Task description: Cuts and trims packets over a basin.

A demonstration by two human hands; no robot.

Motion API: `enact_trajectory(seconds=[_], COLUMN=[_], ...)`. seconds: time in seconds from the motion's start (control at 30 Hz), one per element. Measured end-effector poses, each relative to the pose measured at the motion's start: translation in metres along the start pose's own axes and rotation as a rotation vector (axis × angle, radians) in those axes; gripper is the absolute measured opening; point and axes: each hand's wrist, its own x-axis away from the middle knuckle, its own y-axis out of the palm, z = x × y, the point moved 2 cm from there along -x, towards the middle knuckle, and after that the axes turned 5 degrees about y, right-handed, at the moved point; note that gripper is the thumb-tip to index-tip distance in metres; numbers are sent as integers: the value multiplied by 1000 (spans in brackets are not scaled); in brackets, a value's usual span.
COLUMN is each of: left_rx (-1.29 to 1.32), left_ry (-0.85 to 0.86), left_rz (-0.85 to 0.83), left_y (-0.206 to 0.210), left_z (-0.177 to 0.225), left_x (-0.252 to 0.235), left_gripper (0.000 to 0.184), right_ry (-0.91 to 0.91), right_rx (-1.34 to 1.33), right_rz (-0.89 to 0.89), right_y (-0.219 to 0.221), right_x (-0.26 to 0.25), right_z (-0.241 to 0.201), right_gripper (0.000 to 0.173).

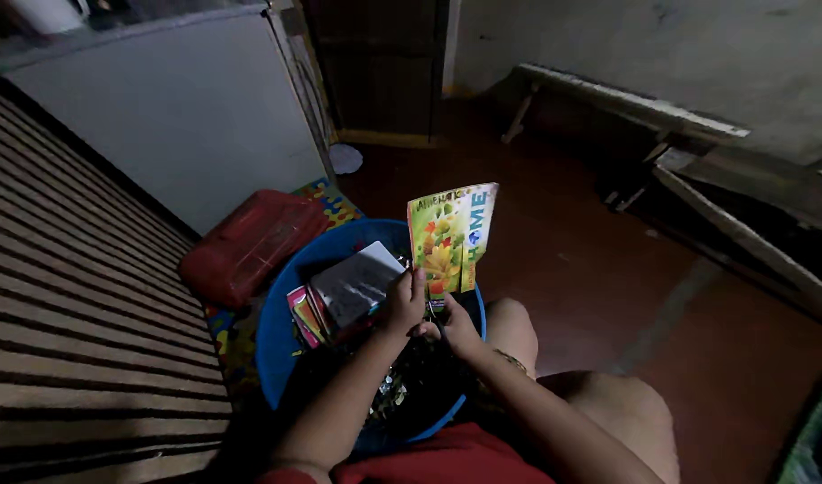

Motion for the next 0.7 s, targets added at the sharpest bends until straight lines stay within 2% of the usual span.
enact_trajectory(seconds=[0.2,0.37,0.5,0.6,0.7], left_rx=[-13,-2,-40,-47,-99], left_ry=[-144,-160,-153,-212,-141], left_rz=[-93,-202,-236,-290,-339], left_y=[-1,7,6,4,4], left_z=[10,11,17,19,17], left_x=[-4,3,1,1,2], left_gripper=[50,49,50,50,51], right_ry=[16,60,35,49,51], right_rx=[-93,-101,-105,-94,-95], right_rz=[79,81,124,156,120], right_y=[-1,-6,-9,-10,-12], right_x=[4,2,3,4,4], right_z=[-5,-7,-7,-8,-10], right_gripper=[81,107,93,83,93])
